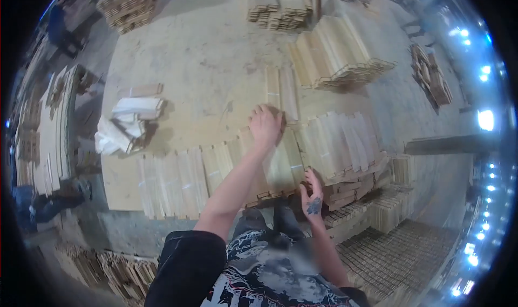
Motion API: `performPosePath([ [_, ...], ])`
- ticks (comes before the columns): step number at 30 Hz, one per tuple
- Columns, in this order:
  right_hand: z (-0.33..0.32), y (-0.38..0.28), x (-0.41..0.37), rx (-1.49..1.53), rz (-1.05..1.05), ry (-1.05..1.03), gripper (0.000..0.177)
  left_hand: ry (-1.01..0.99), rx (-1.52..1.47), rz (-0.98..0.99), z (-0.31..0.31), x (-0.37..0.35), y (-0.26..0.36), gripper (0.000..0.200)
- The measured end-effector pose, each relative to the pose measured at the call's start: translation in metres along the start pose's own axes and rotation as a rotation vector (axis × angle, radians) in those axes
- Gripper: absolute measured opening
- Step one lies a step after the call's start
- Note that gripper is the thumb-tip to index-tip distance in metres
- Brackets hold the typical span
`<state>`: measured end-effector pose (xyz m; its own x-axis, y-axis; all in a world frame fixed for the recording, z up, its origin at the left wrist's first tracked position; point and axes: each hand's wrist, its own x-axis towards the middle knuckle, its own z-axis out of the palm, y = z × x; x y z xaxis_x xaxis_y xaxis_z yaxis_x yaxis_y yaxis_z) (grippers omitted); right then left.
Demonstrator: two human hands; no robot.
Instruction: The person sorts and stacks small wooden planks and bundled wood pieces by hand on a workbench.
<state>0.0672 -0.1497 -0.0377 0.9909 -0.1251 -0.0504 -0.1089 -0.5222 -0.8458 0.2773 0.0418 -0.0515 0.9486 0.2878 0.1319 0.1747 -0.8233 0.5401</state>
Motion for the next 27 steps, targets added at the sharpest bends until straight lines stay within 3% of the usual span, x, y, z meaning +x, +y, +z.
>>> performPosePath([
  [4, -0.002, -0.004, -0.006, -0.069, 0.015, -0.009, 0.057, -0.217, 0.111, -0.107, 0.019, 0.032, 0.024, 0.065],
  [8, -0.008, -0.005, -0.008, -0.083, -0.014, -0.033, 0.055, -0.097, -0.075, -0.111, 0.009, 0.043, 0.003, 0.057],
  [11, -0.010, 0.001, -0.005, 0.015, -0.038, -0.056, 0.054, -0.068, -0.245, -0.225, -0.062, 0.035, -0.029, 0.050],
  [12, -0.011, 0.003, -0.004, 0.025, -0.026, -0.072, 0.054, -0.072, -0.323, -0.268, -0.090, 0.017, -0.047, 0.049],
  [14, -0.015, 0.009, -0.002, 0.045, -0.009, -0.106, 0.054, 0.066, -0.206, -0.237, -0.122, -0.033, -0.102, 0.047],
  [17, -0.019, 0.012, 0.003, 0.090, -0.039, -0.143, 0.053, 0.115, -0.056, -0.423, -0.168, -0.138, -0.146, 0.045],
  [18, -0.021, 0.012, 0.004, 0.100, -0.042, -0.156, 0.052, 0.101, 0.072, -0.486, -0.180, -0.169, -0.149, 0.044],
  [21, -0.022, 0.023, 0.007, 0.125, -0.029, -0.187, 0.054, 0.123, 0.065, -0.467, -0.171, -0.239, -0.147, 0.048],
  [27, -0.020, 0.034, 0.008, 0.130, -0.074, -0.213, 0.060, 0.188, 0.099, -0.467, -0.148, -0.258, -0.118, 0.055],
])
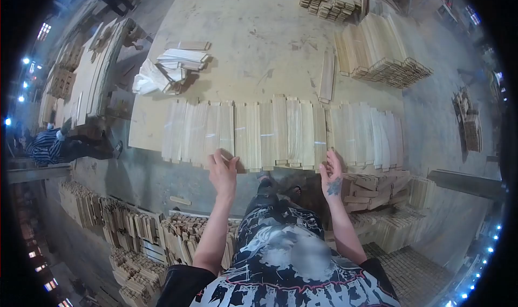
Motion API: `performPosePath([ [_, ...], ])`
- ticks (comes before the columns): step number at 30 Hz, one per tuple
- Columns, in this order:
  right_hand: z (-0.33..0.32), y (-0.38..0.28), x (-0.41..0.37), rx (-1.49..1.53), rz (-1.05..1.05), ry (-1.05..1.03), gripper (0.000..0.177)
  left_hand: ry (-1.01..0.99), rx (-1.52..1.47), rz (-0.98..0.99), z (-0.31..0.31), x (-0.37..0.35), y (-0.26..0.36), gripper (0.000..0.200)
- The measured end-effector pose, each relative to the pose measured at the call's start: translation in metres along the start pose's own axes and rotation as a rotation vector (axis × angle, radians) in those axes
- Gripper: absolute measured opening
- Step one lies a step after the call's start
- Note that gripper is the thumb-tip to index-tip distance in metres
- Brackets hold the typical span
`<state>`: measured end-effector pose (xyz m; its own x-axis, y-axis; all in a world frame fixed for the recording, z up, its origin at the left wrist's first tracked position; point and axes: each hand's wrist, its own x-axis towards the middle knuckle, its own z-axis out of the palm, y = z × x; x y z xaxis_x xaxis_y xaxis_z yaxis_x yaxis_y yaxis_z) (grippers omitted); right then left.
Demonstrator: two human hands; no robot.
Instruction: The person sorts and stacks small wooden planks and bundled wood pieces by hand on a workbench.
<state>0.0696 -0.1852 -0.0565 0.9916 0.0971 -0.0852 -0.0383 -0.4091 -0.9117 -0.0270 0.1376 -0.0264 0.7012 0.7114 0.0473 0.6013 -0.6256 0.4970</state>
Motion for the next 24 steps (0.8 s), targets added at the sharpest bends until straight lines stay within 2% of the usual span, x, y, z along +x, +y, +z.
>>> performPosePath([
  [2, 0.002, -0.004, -0.004, 0.035, 0.023, 0.005, 0.062, 0.021, 0.007, 0.002, 0.002, 0.000, 0.002, 0.055],
  [5, 0.008, 0.006, -0.008, 0.049, -0.049, 0.030, 0.061, 0.026, 0.015, 0.019, 0.006, -0.003, 0.002, 0.055],
  [8, 0.006, 0.007, -0.016, -0.054, -0.078, 0.038, 0.061, 0.001, -0.001, 0.041, 0.006, -0.003, -0.003, 0.055],
  [14, -0.002, 0.012, -0.043, -0.003, 0.016, 0.057, 0.061, -0.013, -0.030, 0.085, 0.003, -0.010, -0.004, 0.055],
  [16, -0.003, 0.008, -0.037, -0.046, 0.056, 0.051, 0.060, -0.035, -0.025, 0.077, 0.001, -0.007, 0.001, 0.055],
  [20, -0.007, 0.002, -0.015, -0.113, 0.075, 0.046, 0.056, -0.006, -0.028, 0.204, 0.013, 0.009, -0.005, 0.054],
  [24, -0.012, -0.001, -0.016, -0.065, 0.069, 0.028, 0.054, -0.013, -0.036, 0.240, 0.018, 0.018, -0.008, 0.053],
])
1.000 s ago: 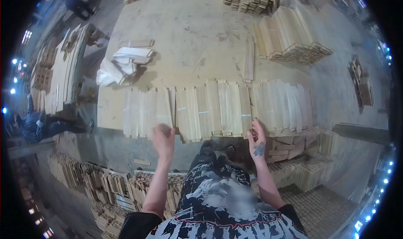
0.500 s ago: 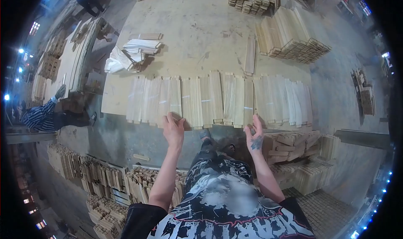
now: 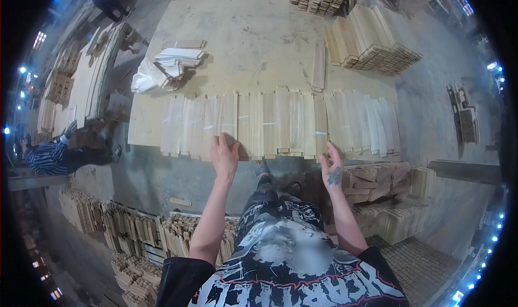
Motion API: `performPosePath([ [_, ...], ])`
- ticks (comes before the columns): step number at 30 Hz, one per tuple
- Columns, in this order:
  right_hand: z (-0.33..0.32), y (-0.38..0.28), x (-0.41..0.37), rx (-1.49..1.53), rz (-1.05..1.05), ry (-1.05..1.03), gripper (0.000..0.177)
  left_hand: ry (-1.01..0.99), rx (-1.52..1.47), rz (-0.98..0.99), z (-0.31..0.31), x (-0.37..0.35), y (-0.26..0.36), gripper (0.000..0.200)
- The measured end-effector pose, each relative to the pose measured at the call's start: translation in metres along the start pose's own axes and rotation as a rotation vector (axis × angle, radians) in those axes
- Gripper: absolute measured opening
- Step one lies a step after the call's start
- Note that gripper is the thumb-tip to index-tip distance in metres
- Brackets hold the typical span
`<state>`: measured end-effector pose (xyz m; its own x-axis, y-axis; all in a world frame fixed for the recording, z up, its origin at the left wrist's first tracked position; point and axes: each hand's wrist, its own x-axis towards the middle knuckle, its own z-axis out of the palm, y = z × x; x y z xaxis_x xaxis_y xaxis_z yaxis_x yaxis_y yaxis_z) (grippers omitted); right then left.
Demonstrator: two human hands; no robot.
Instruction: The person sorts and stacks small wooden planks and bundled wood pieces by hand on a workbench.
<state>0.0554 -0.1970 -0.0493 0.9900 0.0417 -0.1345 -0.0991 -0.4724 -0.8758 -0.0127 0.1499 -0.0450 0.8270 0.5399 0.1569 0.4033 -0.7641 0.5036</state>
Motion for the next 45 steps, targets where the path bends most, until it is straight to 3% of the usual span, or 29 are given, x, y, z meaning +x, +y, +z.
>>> performPosePath([
  [10, -0.008, 0.003, -0.034, 0.109, 0.060, 0.029, 0.050, -0.044, -0.020, -0.011, -0.024, -0.033, -0.001, 0.053],
  [13, 0.001, 0.029, -0.037, 0.196, 0.194, 0.085, 0.047, 0.036, -0.183, -0.178, -0.025, -0.050, -0.006, 0.048],
  [14, 0.003, 0.043, -0.037, 0.222, 0.251, 0.107, 0.046, 0.027, -0.339, -0.321, -0.021, -0.052, -0.010, 0.045],
  [16, 0.003, 0.023, -0.032, 0.341, 0.445, 0.096, 0.046, 0.008, -0.647, -0.620, -0.012, -0.056, -0.018, 0.039],
  [17, 0.001, 0.010, -0.030, 0.401, 0.538, 0.086, 0.046, -0.031, -0.733, -0.674, -0.014, -0.056, -0.023, 0.036],
  [19, -0.008, -0.002, -0.029, 0.426, 0.508, 0.029, 0.045, -0.106, -0.905, -0.777, -0.027, -0.050, -0.022, 0.030],
  [20, -0.010, -0.005, -0.028, 0.437, 0.491, -0.001, 0.045, -0.136, -0.890, -0.751, -0.032, -0.050, -0.019, 0.020],
  [23, 0.009, -0.007, -0.026, 0.349, 0.518, 0.045, 0.045, -0.278, -0.763, -0.807, -0.022, -0.051, -0.008, 0.028],
  [24, 0.016, -0.011, -0.024, 0.286, 0.548, 0.052, 0.047, -0.367, -0.605, -0.730, -0.012, -0.052, -0.012, 0.036],
  [28, 0.024, 0.000, -0.013, 0.465, 0.595, 0.051, 0.047, -0.303, -0.909, -0.829, 0.006, -0.058, -0.002, 0.039],
  [31, 0.005, -0.008, -0.014, 0.487, 0.576, 0.014, 0.042, -0.304, -0.966, -0.854, -0.007, -0.054, -0.001, 0.040],
  [34, -0.002, -0.015, -0.018, 0.427, 0.573, -0.006, 0.041, -0.350, -0.916, -0.769, -0.019, -0.051, 0.016, 0.040],
  [37, 0.019, -0.005, -0.013, 0.369, 0.564, -0.145, 0.041, -0.421, -0.678, -0.666, 0.007, -0.054, 0.016, 0.039],
  [41, 0.030, 0.026, -0.015, 0.252, 0.425, -0.119, 0.039, -0.383, -1.051, -0.794, 0.005, -0.051, 0.033, 0.037],
  [45, 0.010, -0.033, -0.025, 0.451, 0.372, 0.014, 0.035, -0.451, -1.062, -0.768, -0.007, -0.051, 0.025, 0.034],
])
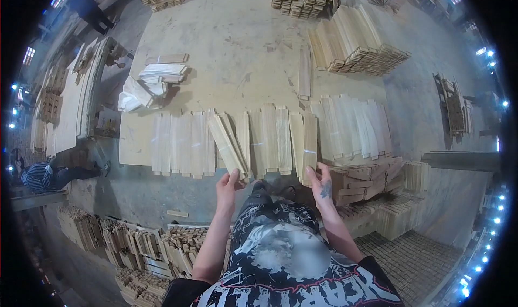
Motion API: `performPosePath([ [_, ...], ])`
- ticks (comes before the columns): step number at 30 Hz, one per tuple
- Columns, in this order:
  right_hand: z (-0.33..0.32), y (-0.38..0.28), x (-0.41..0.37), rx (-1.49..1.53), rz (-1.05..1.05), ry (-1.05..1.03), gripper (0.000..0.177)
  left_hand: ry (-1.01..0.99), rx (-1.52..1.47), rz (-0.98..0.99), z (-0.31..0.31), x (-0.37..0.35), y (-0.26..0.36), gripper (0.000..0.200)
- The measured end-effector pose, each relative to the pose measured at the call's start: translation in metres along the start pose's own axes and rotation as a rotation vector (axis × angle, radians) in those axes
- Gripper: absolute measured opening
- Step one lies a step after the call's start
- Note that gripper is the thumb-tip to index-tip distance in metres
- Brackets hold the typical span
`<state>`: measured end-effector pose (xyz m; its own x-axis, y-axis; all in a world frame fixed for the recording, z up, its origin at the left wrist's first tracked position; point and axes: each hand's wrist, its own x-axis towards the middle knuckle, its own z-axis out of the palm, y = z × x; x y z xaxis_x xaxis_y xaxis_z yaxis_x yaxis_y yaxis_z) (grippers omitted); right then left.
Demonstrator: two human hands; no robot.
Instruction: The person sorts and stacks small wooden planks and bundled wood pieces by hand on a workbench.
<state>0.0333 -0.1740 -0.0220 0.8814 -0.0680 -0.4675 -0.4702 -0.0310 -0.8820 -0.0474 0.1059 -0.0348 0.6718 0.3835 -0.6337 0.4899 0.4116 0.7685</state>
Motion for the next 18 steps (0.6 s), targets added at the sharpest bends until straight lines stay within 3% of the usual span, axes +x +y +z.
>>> performPosePath([
  [5, 0.010, 0.033, 0.017, -0.178, -0.015, -0.201, 0.047, -0.038, 0.045, 0.011, 0.024, 0.002, -0.008, 0.034],
  [8, 0.025, 0.018, 0.006, -0.179, 0.001, -0.180, 0.045, -0.048, 0.058, 0.000, 0.028, 0.004, -0.019, 0.035],
  [9, 0.024, 0.035, 0.012, -0.212, -0.129, -0.180, 0.047, -0.046, 0.048, -0.006, 0.030, 0.003, -0.017, 0.035],
  [12, 0.031, 0.050, 0.019, -0.185, -0.178, -0.127, 0.045, -0.033, 0.051, -0.020, 0.035, -0.002, -0.008, 0.035],
  [15, 0.038, 0.037, 0.016, -0.160, 0.062, -0.110, 0.043, -0.004, 0.076, -0.034, 0.040, -0.003, -0.005, 0.036],
  [18, 0.043, 0.049, 0.024, -0.064, 0.058, -0.081, 0.042, 0.019, -0.005, -0.068, 0.046, 0.000, -0.005, 0.037],
])
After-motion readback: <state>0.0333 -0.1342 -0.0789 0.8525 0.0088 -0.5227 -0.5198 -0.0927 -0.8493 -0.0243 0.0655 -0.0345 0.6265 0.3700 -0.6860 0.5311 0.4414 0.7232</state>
